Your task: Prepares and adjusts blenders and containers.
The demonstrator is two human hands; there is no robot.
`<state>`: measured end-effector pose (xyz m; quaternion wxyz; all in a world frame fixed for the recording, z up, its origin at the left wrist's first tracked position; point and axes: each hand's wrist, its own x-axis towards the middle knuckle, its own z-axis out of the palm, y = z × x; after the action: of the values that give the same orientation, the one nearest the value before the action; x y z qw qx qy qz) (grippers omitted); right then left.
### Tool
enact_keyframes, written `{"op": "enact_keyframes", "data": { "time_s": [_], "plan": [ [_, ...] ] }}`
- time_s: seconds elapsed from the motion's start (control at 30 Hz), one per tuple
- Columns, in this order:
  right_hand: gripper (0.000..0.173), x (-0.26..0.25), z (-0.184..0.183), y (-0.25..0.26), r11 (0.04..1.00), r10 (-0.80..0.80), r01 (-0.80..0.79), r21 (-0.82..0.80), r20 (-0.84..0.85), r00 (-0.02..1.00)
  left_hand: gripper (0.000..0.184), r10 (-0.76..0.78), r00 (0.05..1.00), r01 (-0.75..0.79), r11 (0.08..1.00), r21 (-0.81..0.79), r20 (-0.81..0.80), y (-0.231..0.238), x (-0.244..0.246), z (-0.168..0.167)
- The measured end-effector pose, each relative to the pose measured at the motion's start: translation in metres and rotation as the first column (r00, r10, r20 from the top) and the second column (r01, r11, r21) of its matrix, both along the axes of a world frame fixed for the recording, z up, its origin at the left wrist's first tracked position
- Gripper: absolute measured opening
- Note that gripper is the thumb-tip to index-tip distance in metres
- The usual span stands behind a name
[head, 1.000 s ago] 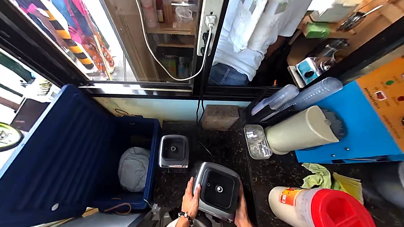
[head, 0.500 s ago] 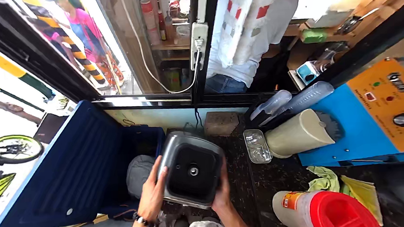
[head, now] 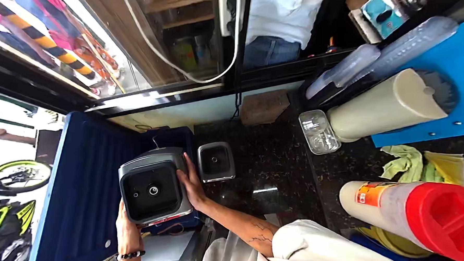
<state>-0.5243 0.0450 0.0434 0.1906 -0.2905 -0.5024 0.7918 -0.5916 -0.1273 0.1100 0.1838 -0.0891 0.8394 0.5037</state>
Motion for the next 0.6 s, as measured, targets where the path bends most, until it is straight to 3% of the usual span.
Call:
{"op": "enact_keyframes", "data": {
  "time_s": [0.17,0.27,0.6],
  "plan": [
    [0.08,-0.027,-0.067,-0.015,0.997,0.061,-0.065,0.039,0.093,0.994,0.055,0.042,0.993,-0.042,0.999,-0.006,0.114,-0.015,-0.026,-0.068],
    [0.075,-0.039,-0.101,-0.013,0.997,0.081,-0.079,-0.027,0.106,0.991,0.054,0.002,0.989,0.01,0.997,-0.075,0.15,-0.012,-0.04,-0.1],
    [0.062,-0.045,-0.179,0.005,0.987,0.017,-0.005,-0.158,0.078,0.997,0.059,-0.199,0.974,0.224,0.926,-0.305,0.111,0.028,-0.066,-0.14]
  ]
}}
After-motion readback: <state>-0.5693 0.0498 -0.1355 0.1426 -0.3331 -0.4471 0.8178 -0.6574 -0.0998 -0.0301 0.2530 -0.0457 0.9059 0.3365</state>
